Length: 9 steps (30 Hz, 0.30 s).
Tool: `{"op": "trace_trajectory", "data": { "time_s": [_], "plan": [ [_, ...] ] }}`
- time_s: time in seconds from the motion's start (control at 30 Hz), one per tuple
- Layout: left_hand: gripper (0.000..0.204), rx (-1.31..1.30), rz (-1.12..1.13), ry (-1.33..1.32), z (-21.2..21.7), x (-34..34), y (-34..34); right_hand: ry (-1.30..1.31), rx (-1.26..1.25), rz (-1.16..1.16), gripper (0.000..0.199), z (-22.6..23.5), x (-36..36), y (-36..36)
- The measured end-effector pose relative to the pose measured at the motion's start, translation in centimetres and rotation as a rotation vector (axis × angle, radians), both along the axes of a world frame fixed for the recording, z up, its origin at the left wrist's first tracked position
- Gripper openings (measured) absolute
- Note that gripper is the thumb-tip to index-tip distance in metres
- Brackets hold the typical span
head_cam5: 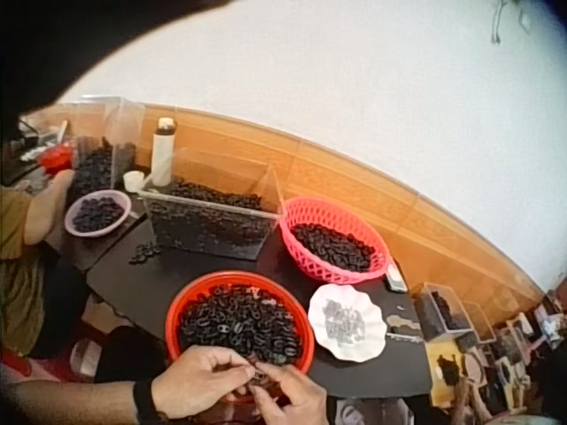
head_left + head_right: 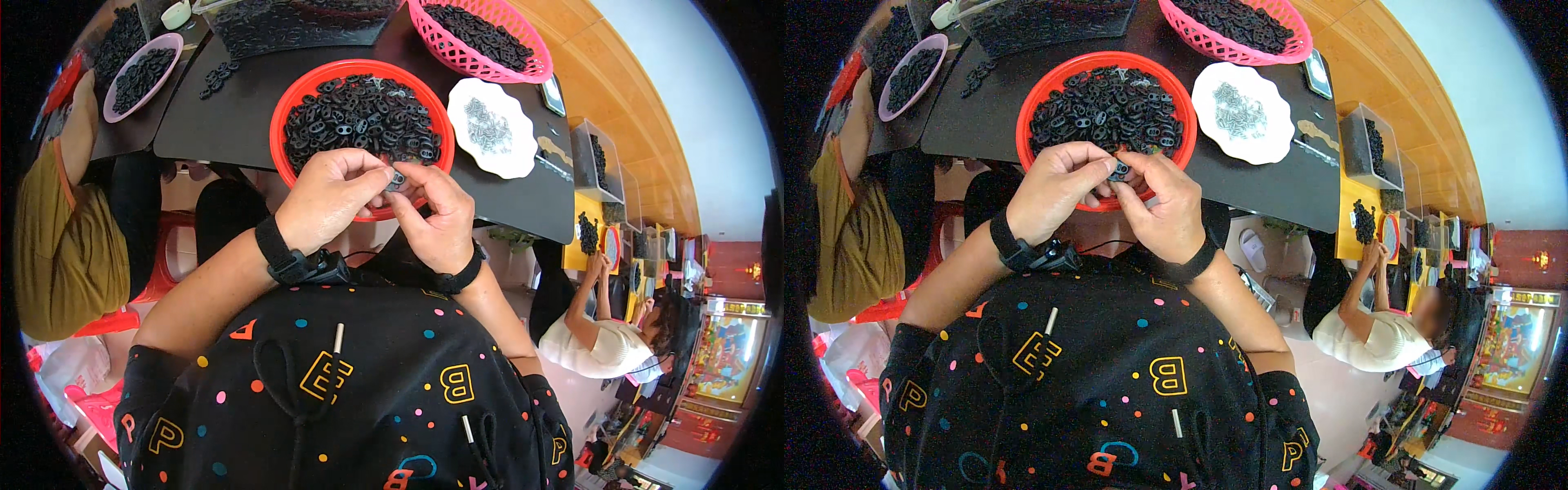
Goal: The person sits at a table and assembles small black plastic key components by hand. They pick up a black plastic piece from a red bowl, insert a metal pin from a white plate, and place the assembled unit into a clear plastic container. The process is repeated continuously throughout the clip.
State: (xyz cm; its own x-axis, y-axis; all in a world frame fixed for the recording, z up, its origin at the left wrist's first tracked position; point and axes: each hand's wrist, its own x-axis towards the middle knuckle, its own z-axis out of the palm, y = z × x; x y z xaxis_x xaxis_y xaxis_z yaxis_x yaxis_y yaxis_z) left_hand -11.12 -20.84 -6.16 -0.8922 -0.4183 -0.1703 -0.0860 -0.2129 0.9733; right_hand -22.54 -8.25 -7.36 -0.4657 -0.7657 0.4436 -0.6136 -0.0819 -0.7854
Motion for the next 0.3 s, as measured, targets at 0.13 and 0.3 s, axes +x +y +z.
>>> {"op": "trace_trajectory", "data": {
  "time_s": [0.13, 0.3],
  "plan": [
    [0.019, 0.016, 0.012, -0.024, 0.36, 0.05, 0.17, 0.03, -0.001, -0.004, 0.029, 0.37, 0.22, 0.02],
    [0.019, 0.058, 0.047, -0.034, 0.61, 0.14, 0.45, 0.087, 0.023, -0.017, 0.03, 0.45, 0.2, 0.05]
  ]
}}
